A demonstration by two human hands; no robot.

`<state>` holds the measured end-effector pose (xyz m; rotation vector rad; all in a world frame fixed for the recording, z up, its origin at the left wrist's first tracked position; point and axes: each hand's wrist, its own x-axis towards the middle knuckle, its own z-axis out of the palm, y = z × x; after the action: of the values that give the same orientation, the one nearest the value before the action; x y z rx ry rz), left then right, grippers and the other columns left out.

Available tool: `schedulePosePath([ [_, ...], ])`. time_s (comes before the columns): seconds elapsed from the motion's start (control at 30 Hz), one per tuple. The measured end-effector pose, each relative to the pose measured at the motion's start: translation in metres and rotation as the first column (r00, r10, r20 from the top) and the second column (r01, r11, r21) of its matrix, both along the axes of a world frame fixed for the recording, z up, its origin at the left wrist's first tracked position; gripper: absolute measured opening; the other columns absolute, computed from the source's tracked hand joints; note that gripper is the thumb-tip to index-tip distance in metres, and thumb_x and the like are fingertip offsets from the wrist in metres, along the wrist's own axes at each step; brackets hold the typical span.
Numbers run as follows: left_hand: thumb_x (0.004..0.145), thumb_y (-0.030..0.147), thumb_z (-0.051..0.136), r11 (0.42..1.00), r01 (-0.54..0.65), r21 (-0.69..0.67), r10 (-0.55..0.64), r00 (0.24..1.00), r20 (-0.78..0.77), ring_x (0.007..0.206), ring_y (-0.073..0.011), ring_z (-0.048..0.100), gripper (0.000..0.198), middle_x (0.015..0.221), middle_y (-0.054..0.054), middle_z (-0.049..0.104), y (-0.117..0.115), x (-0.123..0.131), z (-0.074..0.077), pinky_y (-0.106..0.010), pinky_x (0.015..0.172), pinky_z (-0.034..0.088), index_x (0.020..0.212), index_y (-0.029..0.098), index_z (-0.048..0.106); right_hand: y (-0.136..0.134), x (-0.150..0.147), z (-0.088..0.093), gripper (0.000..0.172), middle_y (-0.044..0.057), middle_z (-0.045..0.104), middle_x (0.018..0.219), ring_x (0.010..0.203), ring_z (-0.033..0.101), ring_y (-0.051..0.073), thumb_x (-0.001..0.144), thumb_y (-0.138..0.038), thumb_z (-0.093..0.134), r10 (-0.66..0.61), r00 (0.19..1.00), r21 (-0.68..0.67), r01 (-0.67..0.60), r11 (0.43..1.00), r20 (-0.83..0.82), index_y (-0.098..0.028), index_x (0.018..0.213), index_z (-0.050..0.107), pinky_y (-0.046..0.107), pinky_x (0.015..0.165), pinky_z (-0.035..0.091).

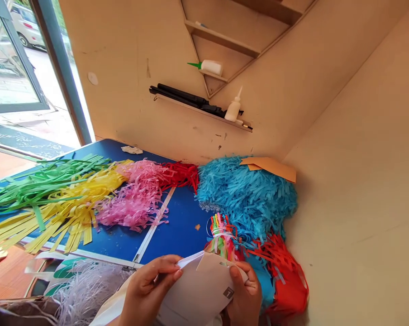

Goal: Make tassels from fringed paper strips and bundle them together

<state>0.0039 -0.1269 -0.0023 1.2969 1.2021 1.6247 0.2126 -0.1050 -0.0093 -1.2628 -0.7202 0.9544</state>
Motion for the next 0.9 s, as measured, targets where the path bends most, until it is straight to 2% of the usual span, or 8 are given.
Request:
schedulePosePath([
  [0.2, 0.086, 0.046, 0.062, 0.993, 0.064, -0.096, -0.068, 0.997, -0.039, 0.072, -0.0192, 0.064, 0.027, 0.080, -0.007, 0.070, -0.001, -0.003, -0.009, -0.024, 0.063, 0.051, 0.080, 0.020, 0.065, -0.003, -0.002, -0.007, 0.050, 0.001, 0.062, 0.051, 0.041, 0.053, 0.016, 0.053, -0.058, 0.087, 0.034, 0.998, -0.052, -0.032, 0.998, 0.047, -0.016, 0.070, 0.066, 0.023, 0.037, 0.041],
  [0.33, 0.086, 0.049, 0.061, 0.976, 0.080, -0.200, -0.074, 0.997, 0.034, 0.063, -0.0159, 0.058, 0.029, 0.070, -0.002, 0.063, -0.003, -0.006, -0.015, -0.022, 0.056, 0.046, 0.085, 0.020, 0.065, -0.005, -0.004, -0.006, 0.048, 0.003, 0.064, 0.055, 0.046, 0.056, 0.017, 0.055, -0.057, 0.086, 0.048, 0.993, -0.022, -0.046, 0.999, 0.104, -0.015, 0.069, 0.070, 0.025, 0.041, 0.044],
  [0.4, 0.087, 0.049, 0.061, 0.979, 0.071, -0.190, -0.065, 0.997, 0.037, 0.070, -0.0179, 0.061, 0.030, 0.078, -0.003, 0.066, -0.002, -0.010, -0.014, -0.023, 0.061, 0.048, 0.099, 0.022, 0.067, -0.006, -0.007, -0.002, 0.045, 0.005, 0.065, 0.056, 0.049, 0.057, 0.018, 0.057, -0.056, 0.085, 0.066, 0.984, -0.008, -0.066, 0.998, 0.164, -0.015, 0.068, 0.072, 0.025, 0.043, 0.045],
  [0.47, 0.088, 0.045, 0.060, 0.991, 0.082, -0.104, -0.088, 0.995, -0.049, 0.082, -0.0209, 0.065, 0.030, 0.090, -0.007, 0.070, 0.000, -0.015, -0.008, -0.026, 0.070, 0.051, 0.107, 0.024, 0.069, -0.007, -0.010, 0.002, 0.041, 0.005, 0.065, 0.057, 0.051, 0.058, 0.019, 0.060, -0.054, 0.084, 0.105, 0.964, 0.007, -0.110, 0.994, 0.244, -0.015, 0.067, 0.074, 0.026, 0.046, 0.047],
  [0.57, 0.092, 0.040, 0.054, 0.989, 0.146, 0.031, -0.138, 0.972, -0.189, 0.081, -0.0210, 0.065, 0.027, 0.091, -0.009, 0.072, 0.005, -0.024, 0.003, -0.026, 0.071, 0.051, 0.094, 0.023, 0.075, -0.010, -0.015, 0.004, 0.035, 0.005, 0.066, 0.058, 0.053, 0.059, 0.019, 0.065, -0.052, 0.081, 0.180, 0.922, 0.038, -0.205, 0.978, 0.343, -0.017, 0.067, 0.076, 0.026, 0.050, 0.049],
  [0.63, 0.094, 0.039, 0.051, 0.985, 0.169, 0.047, -0.156, 0.967, -0.200, 0.074, -0.0189, 0.064, 0.031, 0.083, -0.008, 0.071, 0.007, -0.028, 0.009, -0.024, 0.066, 0.049, 0.089, 0.022, 0.076, -0.011, -0.016, 0.003, 0.035, 0.006, 0.067, 0.058, 0.053, 0.059, 0.019, 0.068, -0.051, 0.079, 0.215, 0.908, 0.054, -0.251, 0.967, 0.360, -0.017, 0.067, 0.076, 0.025, 0.050, 0.049],
  [0.77, 0.093, 0.045, 0.053, 0.968, 0.246, -0.040, -0.249, 0.959, -0.138, 0.071, -0.0179, 0.063, 0.035, 0.080, -0.007, 0.070, 0.006, -0.033, 0.009, -0.023, 0.064, 0.048, 0.085, 0.021, 0.077, -0.010, -0.015, -0.001, 0.035, 0.005, 0.067, 0.059, 0.054, 0.060, 0.018, 0.072, -0.052, 0.077, 0.223, 0.899, 0.067, -0.267, 0.961, 0.377, -0.017, 0.070, 0.077, 0.025, 0.050, 0.048],
  [0.9, 0.095, 0.050, 0.046, 0.968, 0.209, -0.136, -0.232, 0.957, -0.176, 0.094, -0.0228, 0.067, 0.042, 0.101, -0.009, 0.074, 0.001, -0.036, 0.004, -0.028, 0.082, 0.052, 0.095, 0.021, 0.076, -0.011, -0.018, 0.002, 0.035, 0.005, 0.068, 0.063, 0.057, 0.061, 0.018, 0.078, -0.051, 0.073, 0.288, 0.852, 0.047, -0.341, 0.939, 0.438, -0.017, 0.074, 0.076, 0.024, 0.054, 0.048],
])
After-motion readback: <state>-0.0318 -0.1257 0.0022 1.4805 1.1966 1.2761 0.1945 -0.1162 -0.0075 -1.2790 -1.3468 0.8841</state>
